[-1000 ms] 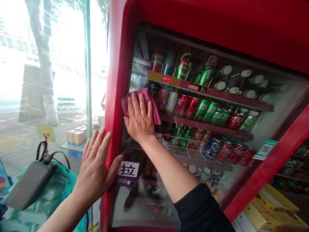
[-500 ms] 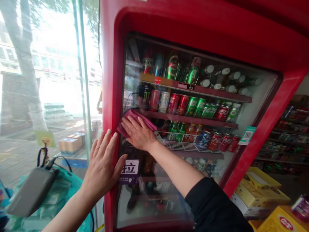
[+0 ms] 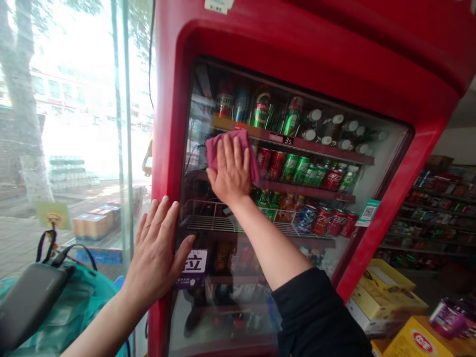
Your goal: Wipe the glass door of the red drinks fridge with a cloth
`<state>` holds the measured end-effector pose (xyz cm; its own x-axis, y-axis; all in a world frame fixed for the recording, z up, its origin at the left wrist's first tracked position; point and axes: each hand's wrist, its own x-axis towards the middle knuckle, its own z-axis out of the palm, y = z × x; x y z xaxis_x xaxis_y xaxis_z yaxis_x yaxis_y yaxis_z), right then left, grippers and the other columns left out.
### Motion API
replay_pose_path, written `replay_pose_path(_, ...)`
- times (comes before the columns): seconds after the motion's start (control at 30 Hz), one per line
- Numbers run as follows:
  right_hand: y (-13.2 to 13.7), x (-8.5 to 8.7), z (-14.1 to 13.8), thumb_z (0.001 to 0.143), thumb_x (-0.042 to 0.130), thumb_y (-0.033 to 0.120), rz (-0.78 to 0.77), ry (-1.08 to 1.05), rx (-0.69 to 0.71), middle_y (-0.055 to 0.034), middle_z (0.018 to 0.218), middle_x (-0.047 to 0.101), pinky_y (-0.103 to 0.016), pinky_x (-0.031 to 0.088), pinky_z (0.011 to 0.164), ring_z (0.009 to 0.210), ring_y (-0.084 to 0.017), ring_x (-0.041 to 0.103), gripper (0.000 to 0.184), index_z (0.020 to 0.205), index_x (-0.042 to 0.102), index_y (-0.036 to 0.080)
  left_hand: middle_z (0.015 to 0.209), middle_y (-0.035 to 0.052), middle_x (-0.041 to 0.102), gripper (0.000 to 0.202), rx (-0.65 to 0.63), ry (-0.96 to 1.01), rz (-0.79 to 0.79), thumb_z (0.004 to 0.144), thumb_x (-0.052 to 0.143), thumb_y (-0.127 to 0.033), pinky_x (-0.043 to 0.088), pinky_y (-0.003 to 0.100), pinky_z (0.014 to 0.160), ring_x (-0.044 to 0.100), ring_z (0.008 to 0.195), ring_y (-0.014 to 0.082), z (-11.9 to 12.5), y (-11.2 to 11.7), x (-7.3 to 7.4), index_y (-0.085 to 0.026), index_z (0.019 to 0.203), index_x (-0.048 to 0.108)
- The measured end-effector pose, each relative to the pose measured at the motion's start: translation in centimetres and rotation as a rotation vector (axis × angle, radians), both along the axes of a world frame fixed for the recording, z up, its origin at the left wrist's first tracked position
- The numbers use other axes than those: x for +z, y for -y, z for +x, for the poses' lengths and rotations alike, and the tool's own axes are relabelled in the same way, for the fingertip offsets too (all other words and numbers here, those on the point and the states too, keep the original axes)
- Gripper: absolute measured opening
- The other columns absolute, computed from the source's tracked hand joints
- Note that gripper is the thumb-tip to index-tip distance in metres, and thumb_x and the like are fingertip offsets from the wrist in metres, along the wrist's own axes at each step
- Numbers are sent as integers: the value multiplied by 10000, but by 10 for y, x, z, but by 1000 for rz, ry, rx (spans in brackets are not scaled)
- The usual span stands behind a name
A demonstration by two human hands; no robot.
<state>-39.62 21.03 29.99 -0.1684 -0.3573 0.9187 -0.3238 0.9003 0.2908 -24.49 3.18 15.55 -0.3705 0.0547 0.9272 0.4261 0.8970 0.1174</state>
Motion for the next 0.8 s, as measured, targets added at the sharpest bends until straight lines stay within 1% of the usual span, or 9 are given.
replay_pose_path(0.13, -1, -59, 10, 1144, 533, 517, 384, 107, 164, -116, 1867, 357, -592, 134, 1466, 1776, -323, 217, 771, 1800, 326, 169, 1871, 208, 316, 852, -7, -4, -6, 1080, 612, -396, 278, 666, 1414, 211, 1783, 387, -6, -6, 1, -209, 1813, 219)
replay_pose_path(0.2, -11, -72, 11, 1153, 526, 506, 455, 120, 195, -100, 1848, 399, -577, 154, 1464, 1760, -306, 269, 745, 1794, 341, 174, 1869, 209, 321, 840, -15, -6, -10, 1083, 607, -399, 278, 667, 1413, 212, 1783, 386, -11, -13, 1, -202, 1809, 232)
replay_pose_path(0.27, -28, -73, 8, 1153, 523, 513, 464, 97, 189, -85, 1831, 435, -565, 161, 1463, 1749, -299, 300, 736, 1789, 356, 183, 1868, 203, 327, 831, -24, -12, -12, 1084, 605, -400, 275, 658, 1416, 210, 1784, 382, -16, -20, 1, -198, 1805, 245)
replay_pose_path(0.37, -71, -62, 5, 1152, 484, 563, 362, 7, 114, -85, 1818, 464, -562, 164, 1462, 1743, -310, 319, 731, 1782, 386, 206, 1876, 194, 312, 828, -29, -9, -2, 1089, 603, -396, 260, 648, 1423, 196, 1788, 371, -23, -31, -3, -201, 1807, 241)
replay_pose_path(0.53, -134, -38, 1, 1139, 375, 543, -132, -103, -100, -215, 1862, 331, -686, 220, 1421, 1766, -408, 220, 844, 1813, 223, 58, 1877, 200, 306, 825, -23, 28, 26, 1096, 596, -399, 247, 646, 1426, 186, 1790, 369, -32, -47, -7, -195, 1808, 234)
replay_pose_path(0.6, -132, -36, 0, 1138, 358, 525, -267, -110, -139, -243, 1869, 290, -723, 235, 1405, 1767, -434, 195, 854, 1808, 196, 21, 1878, 201, 302, 823, -30, 26, 24, 1098, 589, -393, 250, 641, 1426, 189, 1790, 365, -35, -53, -7, -197, 1811, 225)
replay_pose_path(0.67, -114, -42, 2, 1142, 355, 531, -318, -97, -145, -259, 1867, 281, -738, 227, 1404, 1771, -448, 169, 858, 1799, 209, -1, 1882, 198, 292, 834, -40, 16, 16, 1097, 589, -388, 246, 633, 1429, 186, 1791, 359, -38, -59, -5, -203, 1816, 210)
replay_pose_path(0.73, -88, -52, 5, 1152, 357, 560, -254, -72, -116, -244, 1870, 282, -721, 204, 1422, 1782, -439, 127, 856, 1792, 247, 1, 1882, 199, 293, 843, -52, 13, 12, 1095, 592, -390, 239, 627, 1432, 190, 1790, 359, -41, -64, -4, -209, 1820, 204)
replay_pose_path(0.8, -65, -61, 9, 1166, 371, 594, -52, -52, -39, -157, 1880, 301, -660, 165, 1457, 1796, -375, 90, 810, 1793, 314, 85, 1878, 207, 298, 841, -65, 16, 18, 1095, 585, -405, 234, 642, 1429, 197, 1787, 376, -45, -68, -2, -214, 1822, 208)
